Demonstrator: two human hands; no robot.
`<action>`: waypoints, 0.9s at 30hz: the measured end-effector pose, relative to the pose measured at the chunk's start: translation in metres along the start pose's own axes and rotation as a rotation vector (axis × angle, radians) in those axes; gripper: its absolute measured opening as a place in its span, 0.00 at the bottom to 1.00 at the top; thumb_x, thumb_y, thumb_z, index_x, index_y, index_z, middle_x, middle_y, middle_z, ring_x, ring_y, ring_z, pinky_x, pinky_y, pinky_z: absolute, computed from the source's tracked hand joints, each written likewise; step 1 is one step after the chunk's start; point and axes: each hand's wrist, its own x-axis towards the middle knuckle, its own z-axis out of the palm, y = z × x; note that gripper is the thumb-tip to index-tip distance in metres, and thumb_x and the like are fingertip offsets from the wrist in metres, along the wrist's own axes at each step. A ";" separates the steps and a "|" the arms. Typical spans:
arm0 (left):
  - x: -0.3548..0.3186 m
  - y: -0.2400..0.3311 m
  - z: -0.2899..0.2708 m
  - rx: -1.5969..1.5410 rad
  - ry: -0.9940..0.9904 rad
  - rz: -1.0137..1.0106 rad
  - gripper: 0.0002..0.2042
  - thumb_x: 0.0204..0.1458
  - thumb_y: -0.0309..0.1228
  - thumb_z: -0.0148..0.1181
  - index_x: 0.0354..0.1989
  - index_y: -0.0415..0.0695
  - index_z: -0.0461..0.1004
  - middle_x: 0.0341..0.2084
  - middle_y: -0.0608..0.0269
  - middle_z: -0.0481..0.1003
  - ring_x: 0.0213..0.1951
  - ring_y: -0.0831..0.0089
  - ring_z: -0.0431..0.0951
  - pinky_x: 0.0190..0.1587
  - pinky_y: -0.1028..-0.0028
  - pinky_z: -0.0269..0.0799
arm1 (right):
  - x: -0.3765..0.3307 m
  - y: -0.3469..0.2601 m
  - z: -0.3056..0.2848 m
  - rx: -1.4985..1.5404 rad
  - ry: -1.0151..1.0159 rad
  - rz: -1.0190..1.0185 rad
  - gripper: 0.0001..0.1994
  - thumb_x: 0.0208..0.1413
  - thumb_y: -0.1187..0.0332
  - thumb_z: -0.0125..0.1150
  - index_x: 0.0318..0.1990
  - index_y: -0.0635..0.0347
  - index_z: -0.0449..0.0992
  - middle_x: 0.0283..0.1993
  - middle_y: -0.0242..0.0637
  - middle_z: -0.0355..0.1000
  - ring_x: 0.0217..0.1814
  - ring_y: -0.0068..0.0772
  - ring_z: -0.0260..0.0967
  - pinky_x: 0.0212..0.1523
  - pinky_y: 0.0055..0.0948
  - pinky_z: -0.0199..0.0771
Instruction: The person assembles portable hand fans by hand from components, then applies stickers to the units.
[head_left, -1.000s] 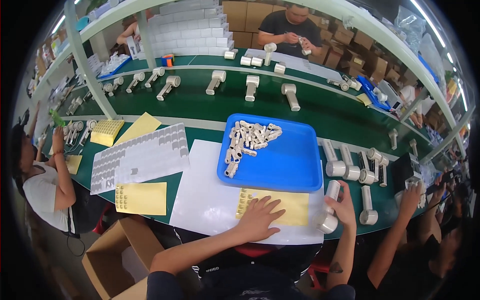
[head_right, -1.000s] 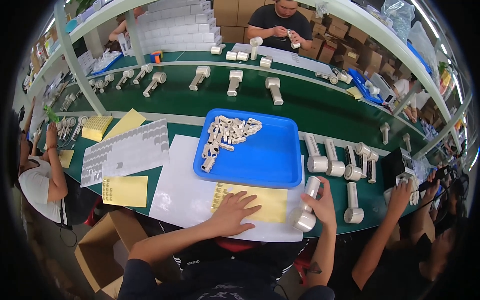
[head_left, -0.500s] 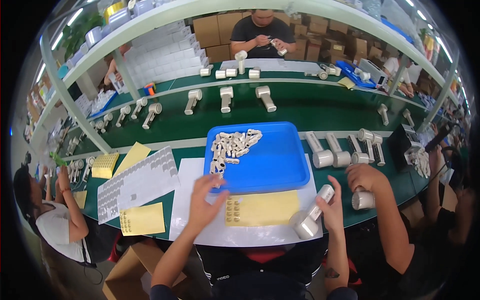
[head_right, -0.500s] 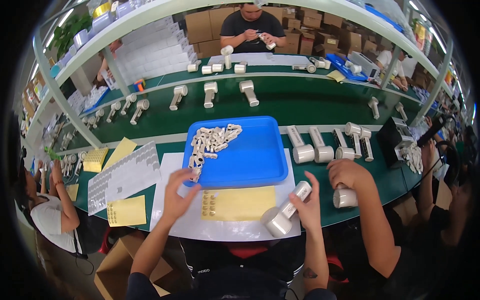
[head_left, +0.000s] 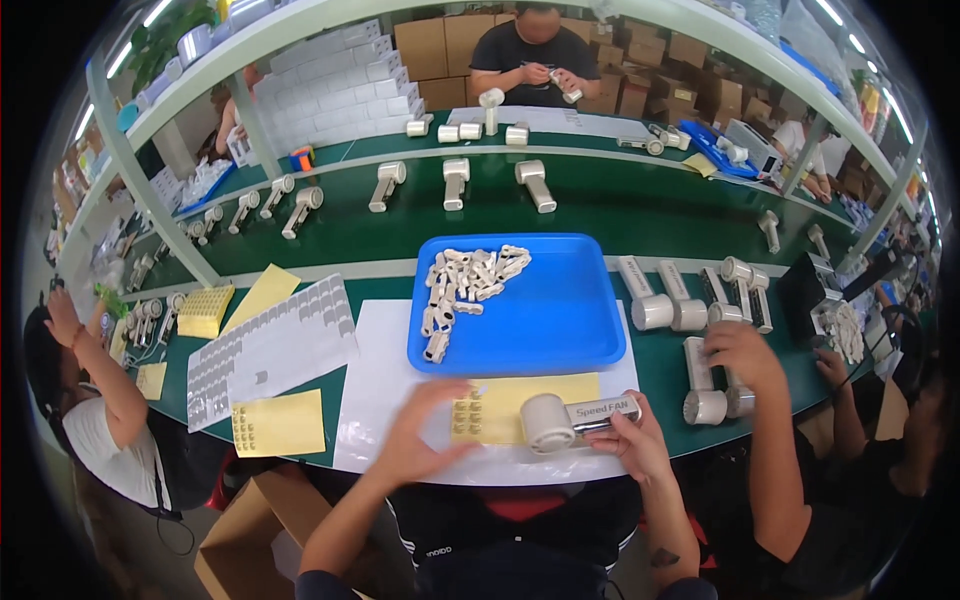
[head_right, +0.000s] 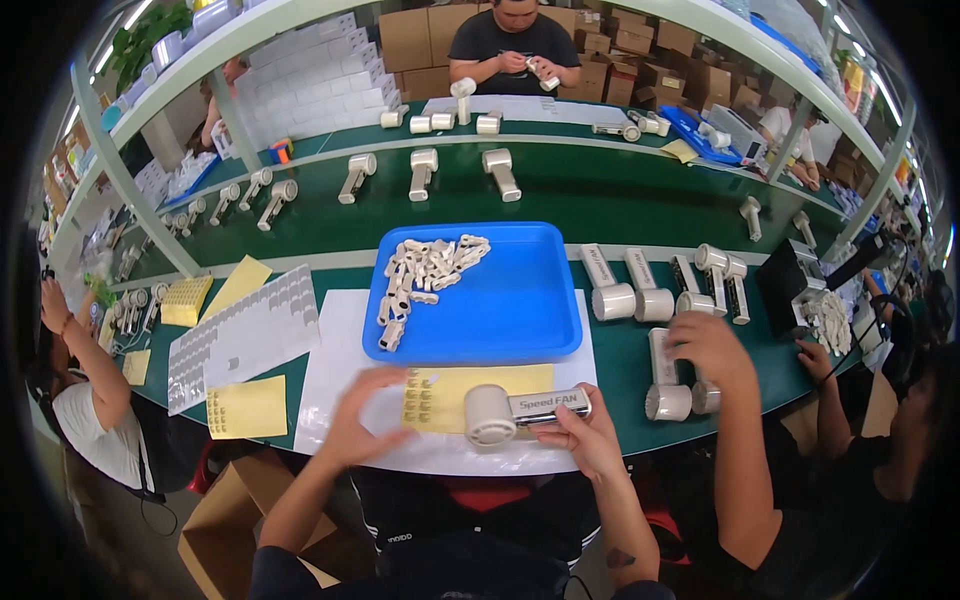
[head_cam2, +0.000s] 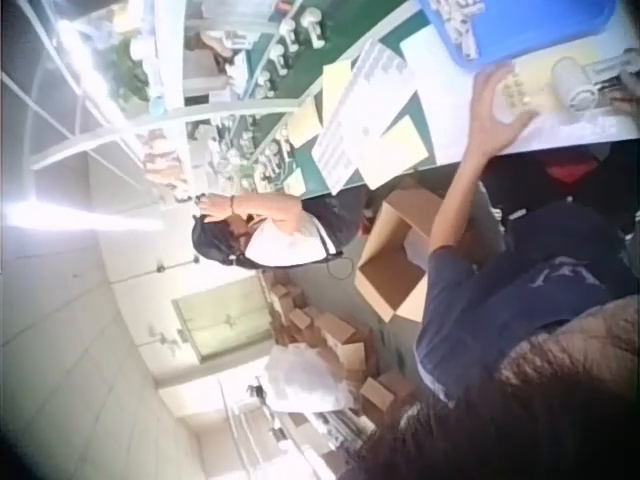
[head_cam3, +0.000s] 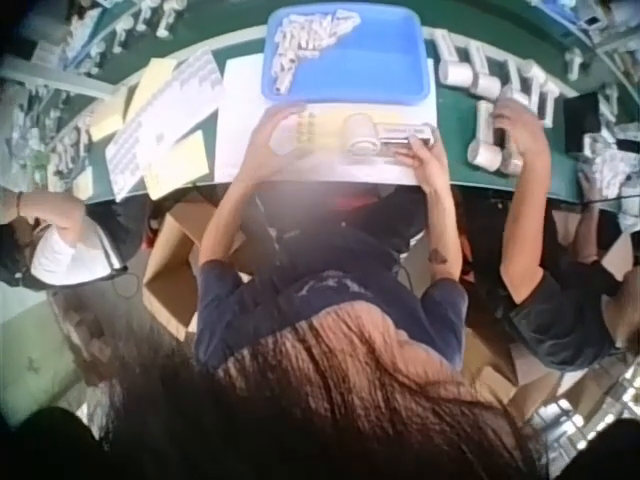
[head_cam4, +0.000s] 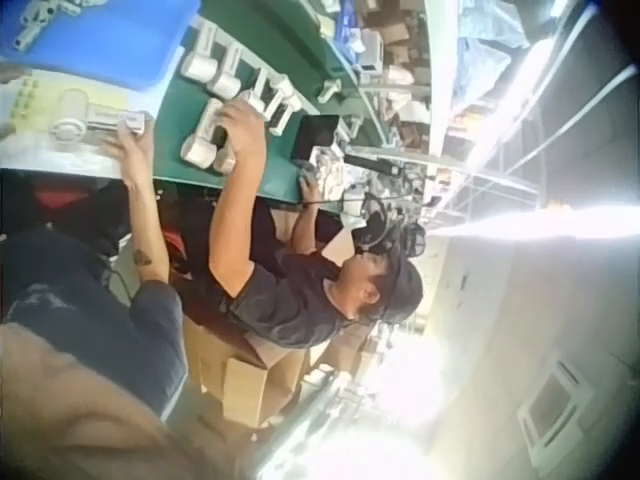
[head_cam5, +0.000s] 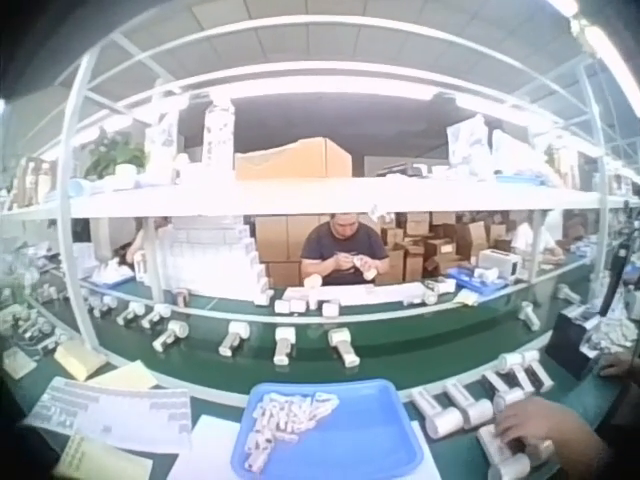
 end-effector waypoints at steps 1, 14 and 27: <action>0.001 0.014 0.011 0.025 -0.036 0.045 0.31 0.40 0.31 0.73 0.56 0.44 0.69 0.53 0.52 0.71 0.57 0.55 0.69 0.60 0.61 0.63 | 0.003 0.002 0.006 0.033 -0.028 0.064 0.22 0.62 0.71 0.54 0.58 0.56 0.51 0.46 0.54 0.71 0.39 0.51 0.79 0.38 0.40 0.85; -0.004 -0.008 0.031 -0.271 -0.296 -0.088 0.28 0.34 0.31 0.74 0.48 0.44 0.72 0.43 0.59 0.76 0.45 0.63 0.78 0.49 0.69 0.73 | 0.100 -0.060 0.127 -1.327 -0.292 -0.628 0.13 0.54 0.61 0.65 0.34 0.64 0.76 0.32 0.43 0.72 0.34 0.40 0.72 0.36 0.34 0.71; 0.024 -0.010 0.063 -0.157 -0.343 0.020 0.28 0.30 0.33 0.76 0.45 0.44 0.73 0.42 0.56 0.74 0.46 0.56 0.73 0.52 0.64 0.68 | 0.218 0.009 0.132 -1.585 -0.360 -0.848 0.14 0.52 0.70 0.63 0.45 0.62 0.74 0.46 0.45 0.73 0.40 0.43 0.76 0.39 0.39 0.77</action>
